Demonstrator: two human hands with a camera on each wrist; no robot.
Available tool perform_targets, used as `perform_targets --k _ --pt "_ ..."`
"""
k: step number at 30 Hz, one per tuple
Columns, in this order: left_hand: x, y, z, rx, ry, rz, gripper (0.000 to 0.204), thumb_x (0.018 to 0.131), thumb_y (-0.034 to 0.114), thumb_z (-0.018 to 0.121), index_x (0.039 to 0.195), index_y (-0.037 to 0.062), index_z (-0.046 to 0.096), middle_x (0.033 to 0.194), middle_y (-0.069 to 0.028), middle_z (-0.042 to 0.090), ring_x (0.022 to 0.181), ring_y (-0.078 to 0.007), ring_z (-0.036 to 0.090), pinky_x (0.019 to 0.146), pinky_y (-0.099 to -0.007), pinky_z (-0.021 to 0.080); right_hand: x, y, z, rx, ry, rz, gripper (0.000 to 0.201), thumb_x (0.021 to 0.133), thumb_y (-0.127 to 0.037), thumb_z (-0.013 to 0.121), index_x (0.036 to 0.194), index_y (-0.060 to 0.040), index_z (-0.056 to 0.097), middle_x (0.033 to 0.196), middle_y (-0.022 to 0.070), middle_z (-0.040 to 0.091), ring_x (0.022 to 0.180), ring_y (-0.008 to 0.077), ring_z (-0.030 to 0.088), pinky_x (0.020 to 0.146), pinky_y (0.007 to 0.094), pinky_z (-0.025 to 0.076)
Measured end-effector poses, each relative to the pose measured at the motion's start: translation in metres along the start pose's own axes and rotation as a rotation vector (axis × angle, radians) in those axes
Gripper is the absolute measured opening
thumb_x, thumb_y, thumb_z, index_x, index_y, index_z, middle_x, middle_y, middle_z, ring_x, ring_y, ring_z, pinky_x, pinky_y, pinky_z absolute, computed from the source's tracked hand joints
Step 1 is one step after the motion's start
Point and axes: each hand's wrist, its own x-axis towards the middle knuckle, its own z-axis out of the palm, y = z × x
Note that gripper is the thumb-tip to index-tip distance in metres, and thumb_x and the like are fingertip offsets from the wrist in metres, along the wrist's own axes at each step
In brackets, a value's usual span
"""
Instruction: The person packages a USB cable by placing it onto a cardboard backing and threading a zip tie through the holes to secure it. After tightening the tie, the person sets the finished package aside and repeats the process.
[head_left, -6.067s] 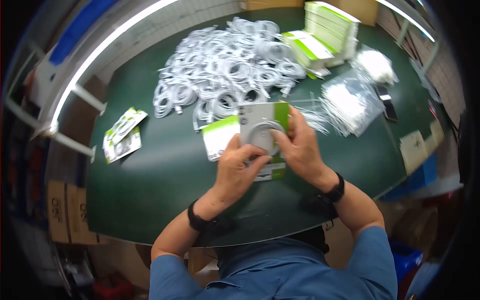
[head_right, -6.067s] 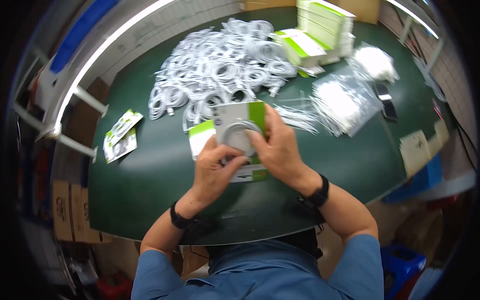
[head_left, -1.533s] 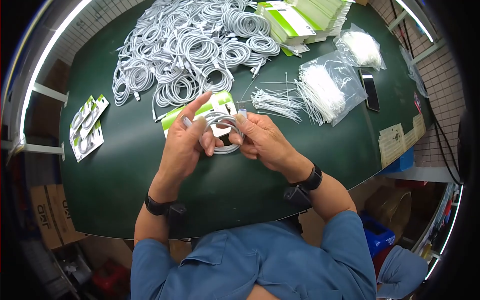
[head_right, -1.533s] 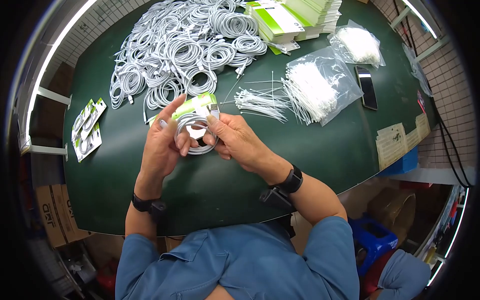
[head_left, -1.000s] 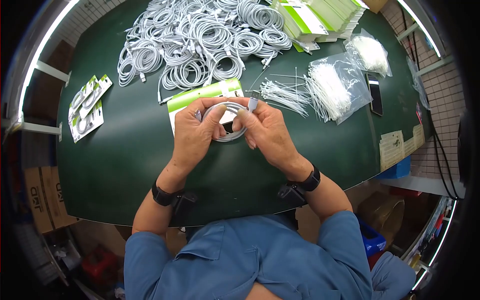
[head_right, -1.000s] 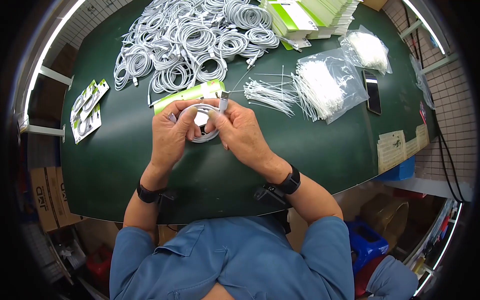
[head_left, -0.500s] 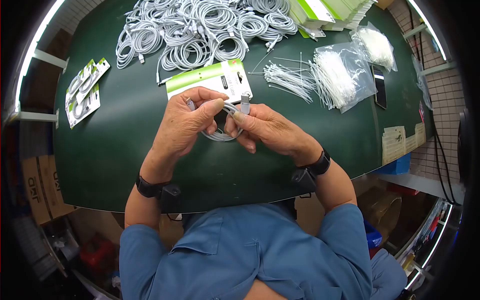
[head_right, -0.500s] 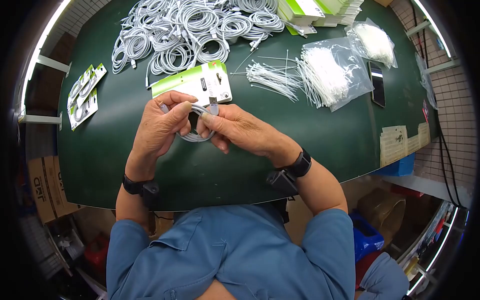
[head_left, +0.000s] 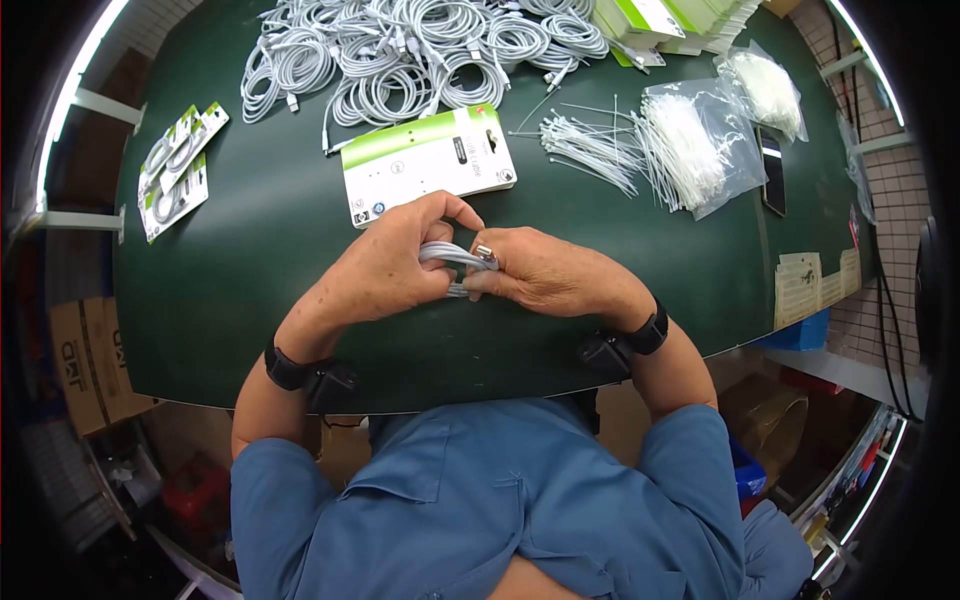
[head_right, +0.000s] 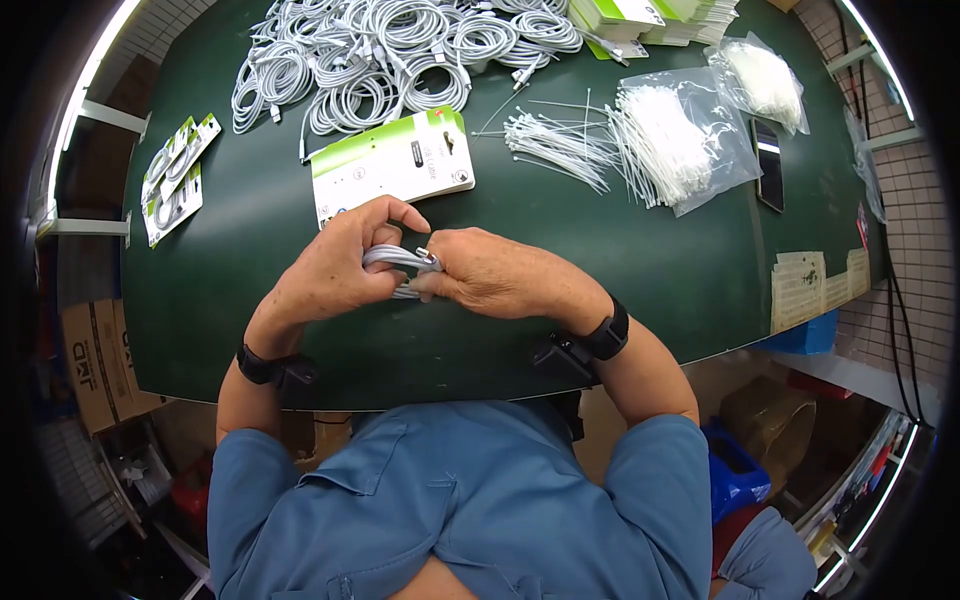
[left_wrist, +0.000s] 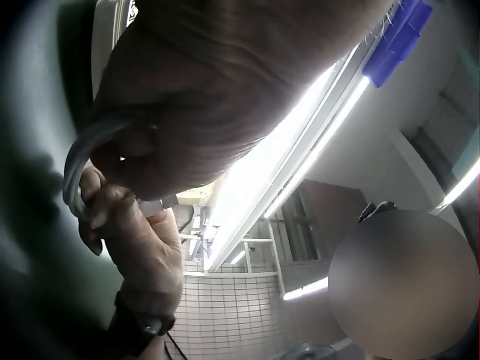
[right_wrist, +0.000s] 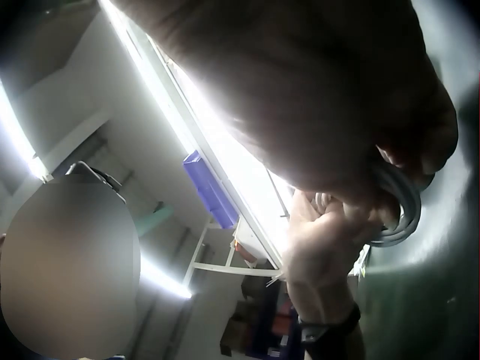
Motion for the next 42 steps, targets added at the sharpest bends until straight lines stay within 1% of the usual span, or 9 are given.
perform_targets --k 8,12,15,18,21,22,24,36,42 --pt "-0.003 -0.008 0.018 0.248 0.139 0.044 0.040 0.078 -0.005 0.068 0.117 -0.0005 0.060 0.070 0.0029 0.053 0.065 -0.0065 0.048 0.061 -0.0256 0.040 0.002 0.008 0.014 0.048 0.032 -0.024 0.023 0.101 -0.019 0.060 0.096 0.0021 0.069 0.097 0.0201 0.062 0.093 0.0389 0.063 0.086 0.0455 0.049" --pt "-0.001 0.001 0.009 0.200 0.233 0.096 0.050 0.080 -0.004 0.070 0.128 -0.0012 0.056 0.077 0.0001 0.060 0.070 -0.0084 0.054 0.064 -0.0264 0.044 0.005 0.005 0.009 0.114 0.149 -0.109 0.024 0.103 -0.019 0.059 0.095 0.0009 0.069 0.095 0.0140 0.065 0.083 0.0290 0.065 0.078 0.0405 0.052" --pt "0.001 0.017 0.005 0.126 0.286 0.147 0.060 0.081 -0.003 0.073 0.137 -0.0014 0.053 0.087 -0.0036 0.065 0.080 -0.0106 0.060 0.066 -0.0266 0.047 -0.001 -0.016 -0.008 0.410 0.161 0.099 0.030 0.109 -0.027 0.057 0.094 -0.0014 0.065 0.088 0.0027 0.063 0.071 0.0113 0.057 0.066 0.0271 0.048" --pt "-0.001 0.039 0.010 -0.015 0.630 0.604 0.071 0.081 -0.001 0.076 0.146 -0.0010 0.046 0.113 -0.0108 0.065 0.104 -0.0177 0.063 0.071 -0.0289 0.050 -0.008 -0.009 -0.021 0.525 0.221 0.085 0.029 0.108 -0.028 0.059 0.096 -0.0022 0.066 0.084 -0.0003 0.062 0.068 0.0076 0.055 0.062 0.0236 0.046" --pt "-0.021 0.048 0.007 0.571 1.050 0.890 0.077 0.077 0.000 0.083 0.147 0.0024 0.049 0.133 -0.0217 0.055 0.118 -0.0310 0.061 0.087 -0.0384 0.055 -0.012 -0.007 -0.031 0.638 0.288 0.064 0.029 0.108 -0.029 0.060 0.097 -0.0023 0.067 0.083 -0.0019 0.061 0.067 0.0058 0.053 0.060 0.0216 0.044" --pt "-0.022 0.046 0.017 0.571 1.034 0.899 0.077 0.077 0.000 0.083 0.147 0.0024 0.049 0.133 -0.0217 0.055 0.118 -0.0310 0.061 0.087 -0.0384 0.055 -0.014 -0.006 -0.033 0.687 0.311 0.059 0.029 0.108 -0.029 0.060 0.098 -0.0019 0.067 0.083 -0.0021 0.060 0.067 0.0059 0.053 0.061 0.0213 0.044" --pt "-0.017 0.039 0.048 0.565 0.569 0.861 0.084 0.075 0.006 0.087 0.150 0.0037 0.047 0.131 -0.0208 0.053 0.118 -0.0324 0.060 0.090 -0.0399 0.056 -0.017 -0.004 -0.034 0.747 0.340 0.059 0.029 0.107 -0.029 0.061 0.099 -0.0016 0.067 0.083 -0.0023 0.060 0.068 0.0061 0.052 0.061 0.0210 0.044" --pt "0.026 0.022 0.055 0.883 0.586 0.736 0.087 0.070 0.015 0.091 0.147 0.0044 0.053 0.111 -0.0127 0.058 0.100 -0.0297 0.062 0.080 -0.0394 0.055 -0.012 -0.001 -0.026 1.123 0.355 0.021 0.028 0.106 -0.030 0.064 0.110 -0.0021 0.067 0.087 -0.0013 0.062 0.069 0.0041 0.054 0.059 0.0200 0.043" --pt "0.019 0.010 0.045 0.749 0.531 0.845 0.072 0.072 0.005 0.087 0.139 0.0056 0.062 0.098 -0.0085 0.065 0.090 -0.0262 0.063 0.074 -0.0379 0.054 -0.011 -0.015 -0.032 0.900 0.507 -0.002 0.037 0.100 -0.022 0.071 0.127 -0.0003 0.058 0.090 -0.0003 0.063 0.068 0.0022 0.053 0.056 0.0181 0.041"
